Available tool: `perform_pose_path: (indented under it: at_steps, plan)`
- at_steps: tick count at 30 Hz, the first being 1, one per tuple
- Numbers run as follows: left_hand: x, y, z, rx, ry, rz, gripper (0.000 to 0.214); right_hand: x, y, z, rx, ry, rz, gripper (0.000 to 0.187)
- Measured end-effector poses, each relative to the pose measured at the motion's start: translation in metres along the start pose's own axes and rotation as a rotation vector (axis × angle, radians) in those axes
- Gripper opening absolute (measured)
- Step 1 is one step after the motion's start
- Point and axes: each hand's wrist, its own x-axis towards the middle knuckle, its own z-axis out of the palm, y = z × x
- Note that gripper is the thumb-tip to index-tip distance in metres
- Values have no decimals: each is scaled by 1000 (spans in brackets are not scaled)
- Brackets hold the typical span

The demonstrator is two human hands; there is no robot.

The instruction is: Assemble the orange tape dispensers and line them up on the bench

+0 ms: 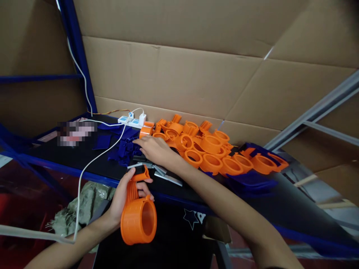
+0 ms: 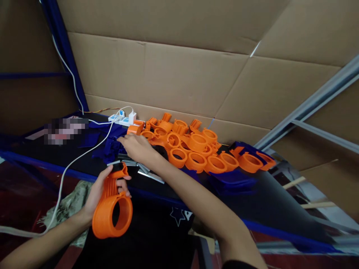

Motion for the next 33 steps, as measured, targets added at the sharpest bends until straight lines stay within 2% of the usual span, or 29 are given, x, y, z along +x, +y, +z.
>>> perform_pose_path:
  at_steps: [4,8,12,16,18,22,26,29,33]
  plan:
    - [-3,4,1,-5,9,1,57,29,6,16,-92,-92,-41,29]
    - [-2,5,2,-1,15,4,58,31,8,25,-84,-76,-25,24]
    - [0,5,3,-4,39,33,55,27,10,22,-28,-22,0,26]
    - [1,5,2,6,47,75,55,22,14,7,56,58,39,30]
    - [1,6,1,16,52,105,55,13,14,-5,165,131,72,30]
    - [2,8,0,38,94,182,55,-22,2,-25,547,258,145,25]
    - [2,8,2,39,119,187,49,-61,-18,-30,722,203,194,18]
    - [1,6,4,30,84,144,45,-78,-25,-26,821,161,166,19]
    - [-1,5,2,6,1,58,45,-92,-20,-22,849,117,41,35]
